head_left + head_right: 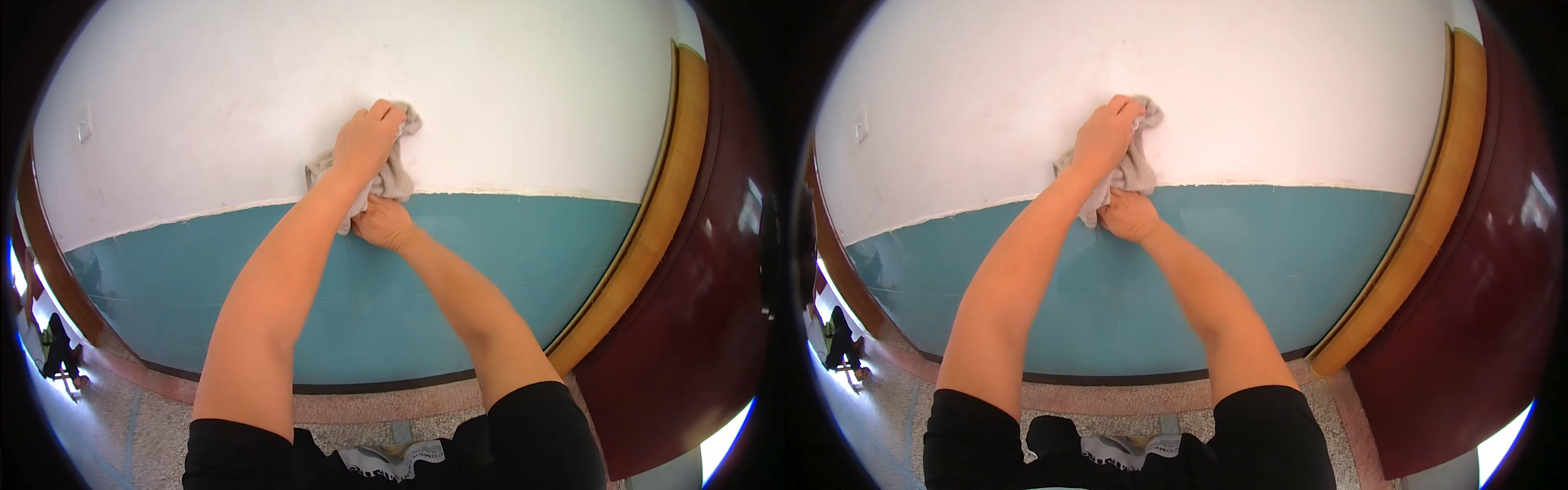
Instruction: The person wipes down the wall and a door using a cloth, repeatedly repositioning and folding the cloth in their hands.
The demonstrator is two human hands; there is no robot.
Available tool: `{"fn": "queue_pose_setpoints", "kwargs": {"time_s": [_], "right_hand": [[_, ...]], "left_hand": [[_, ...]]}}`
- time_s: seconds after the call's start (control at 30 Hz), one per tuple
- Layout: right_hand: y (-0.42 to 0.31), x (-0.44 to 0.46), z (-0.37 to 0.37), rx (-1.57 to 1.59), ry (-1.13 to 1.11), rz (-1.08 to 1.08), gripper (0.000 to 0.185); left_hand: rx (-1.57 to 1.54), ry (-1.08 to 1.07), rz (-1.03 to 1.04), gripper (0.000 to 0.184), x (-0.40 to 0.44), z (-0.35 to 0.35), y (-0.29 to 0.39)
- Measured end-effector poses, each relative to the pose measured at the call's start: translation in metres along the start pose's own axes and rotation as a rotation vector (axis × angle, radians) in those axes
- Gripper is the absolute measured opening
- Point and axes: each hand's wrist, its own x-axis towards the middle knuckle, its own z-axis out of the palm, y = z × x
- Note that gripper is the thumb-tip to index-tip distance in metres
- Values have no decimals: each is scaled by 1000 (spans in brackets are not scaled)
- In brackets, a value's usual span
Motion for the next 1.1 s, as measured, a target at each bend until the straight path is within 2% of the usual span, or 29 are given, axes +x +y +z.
{"fn": "queue_pose_setpoints", "kwargs": {"time_s": [0.03, 0.07, 0.1, 0.13, 0.17, 0.23, 0.27, 0.3, 0.33, 0.37, 0.4, 0.47, 0.5, 0.57, 0.6, 0.67, 0.7, 0.73, 0.8, 0.83, 0.87, 0.93, 1.0, 1.07, 1.1], "right_hand": [[-11, -6, -6, -3, 0, 10, 13], [-25, -15, -15, 45, -172, 45, 13], [-35, -24, -25, 90, -339, 80, 14], [-43, -34, -37, 78, -334, 94, 14], [-52, -44, -51, 177, -301, 180, 15], [-59, -59, -79, 267, -257, 271, 15], [-58, -68, -95, 477, -146, 526, 16], [-56, -77, -106, 691, -30, 779, 17], [-44, -89, -107, 859, 186, 863, 17], [-37, -86, -114, 1018, 410, 936, 23], [-34, -87, -120, 1013, 411, 944, 23], [-47, -64, -159, 1423, 843, 1001, 46], [-46, -62, -149, 1419, 844, 1002, 46], [-48, -56, -123, 1055, 508, 762, 60], [-42, -55, -123, 1052, 506, 765, 60], [-17, -42, -130, 1019, 472, 972, 59], [5, -41, -130, 955, 578, 922, 59], [21, -33, -145, 847, 680, 919, 58], [40, -15, -170, 316, 761, 874, 55], [58, -9, -164, 148, 757, 825, 56], [73, -3, -156, -19, 753, 770, 57], [77, 10, -116, -341, 556, 707, 53], [65, 16, -88, -586, 540, 256, 44], [52, 28, -80, -581, 450, -52, 34], [55, 32, -84, -586, 450, -51, 34]], "left_hand": [[-34, -87, -33, 20, -8, -5, 1], [-44, -90, -24, 20, -17, -6, -2], [-244, -219, -122, 22, -25, -8, -7], [-444, -354, -216, 25, -29, -9, -8], [-454, -353, -203, 25, -33, -17, -6], [-1126, -458, -898, 32, -41, -33, 3], [-1128, -465, -886, 32, -38, -46, 16], [-1225, -401, -1001, 33, -36, -58, 30], [-1322, -332, -1120, 35, -33, -67, 42], [-1329, -335, -1116, 35, -30, -70, 47], [-1372, -362, -1099, 36, -29, -71, 52], [-1419, -391, -1078, 37, -28, -65, 66], [-1497, -422, -1072, 38, -30, -58, 75], [-1711, -524, -1131, 39, -37, -41, 81], [-1715, -525, -1133, 39, -40, -34, 74], [-1896, -344, -1052, 38, -42, -31, 58], [-1511, -252, -1017, 35, -45, -34, 56], [-1515, -250, -1010, 35, -53, -28, 48], [-540, -135, -335, 37, -78, -4, 26], [-335, -71, -185, 42, -89, 6, 26], [-335, -67, -182, 42, -94, 12, 28], [106, -136, -8, 47, -106, 24, 33], [87, -104, -6, 53, -113, 41, 30], [177, -78, -18, 58, -116, 49, 29], [205, -56, -7, 59, -117, 50, 29]]}}
